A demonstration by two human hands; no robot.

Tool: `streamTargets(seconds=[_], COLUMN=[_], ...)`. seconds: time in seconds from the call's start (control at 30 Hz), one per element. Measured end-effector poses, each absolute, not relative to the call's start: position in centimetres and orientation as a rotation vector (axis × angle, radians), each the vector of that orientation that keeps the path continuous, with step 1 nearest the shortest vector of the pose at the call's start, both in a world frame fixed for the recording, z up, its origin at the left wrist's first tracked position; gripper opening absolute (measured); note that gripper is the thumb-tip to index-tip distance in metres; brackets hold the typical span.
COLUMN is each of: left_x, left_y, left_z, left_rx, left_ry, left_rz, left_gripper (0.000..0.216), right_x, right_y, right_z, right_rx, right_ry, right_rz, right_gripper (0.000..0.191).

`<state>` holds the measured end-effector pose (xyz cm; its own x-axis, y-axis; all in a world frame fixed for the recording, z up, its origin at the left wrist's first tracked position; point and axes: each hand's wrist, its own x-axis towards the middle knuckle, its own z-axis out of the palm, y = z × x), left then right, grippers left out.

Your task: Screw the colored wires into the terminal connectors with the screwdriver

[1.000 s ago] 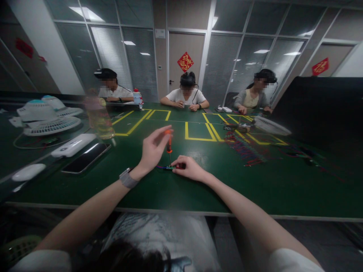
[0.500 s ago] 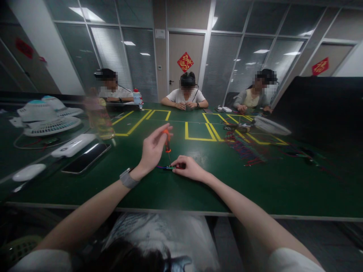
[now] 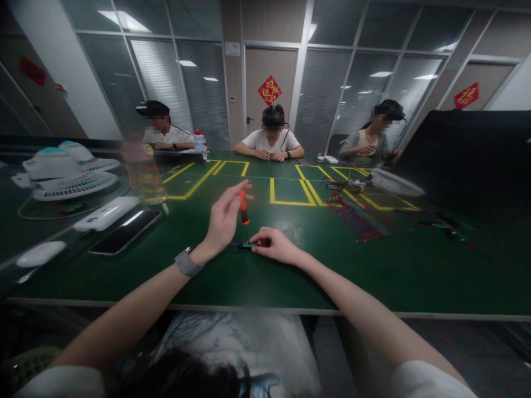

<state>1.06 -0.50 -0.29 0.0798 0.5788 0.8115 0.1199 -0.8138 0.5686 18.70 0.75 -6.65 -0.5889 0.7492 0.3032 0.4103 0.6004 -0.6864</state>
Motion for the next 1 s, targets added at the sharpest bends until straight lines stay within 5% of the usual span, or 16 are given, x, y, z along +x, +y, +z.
streamTargets(seconds=[0.4, 0.67, 1.0], left_x=[1.08, 0.93, 1.17], left_y=[-0.64, -0.43, -0.52], left_z=[0.12, -0.16, -0.03], left_rx=[2.113, 2.043, 2.024], left_ry=[0.808, 0.726, 0.812], left_rz=[1.975, 1.777, 1.896], left_gripper=[0.014, 0.034, 0.023], right_x=[18.62, 18.60, 18.63], right_y=[0.62, 0.67, 0.58], right_z=[-6.50, -6.60, -6.47], right_rx=[-0.927, -0.915, -0.926], right_ry=[-2.247, -2.250, -2.241], right_rz=[0.755, 0.745, 0.761], right_gripper=[0.021, 0.021, 0.021])
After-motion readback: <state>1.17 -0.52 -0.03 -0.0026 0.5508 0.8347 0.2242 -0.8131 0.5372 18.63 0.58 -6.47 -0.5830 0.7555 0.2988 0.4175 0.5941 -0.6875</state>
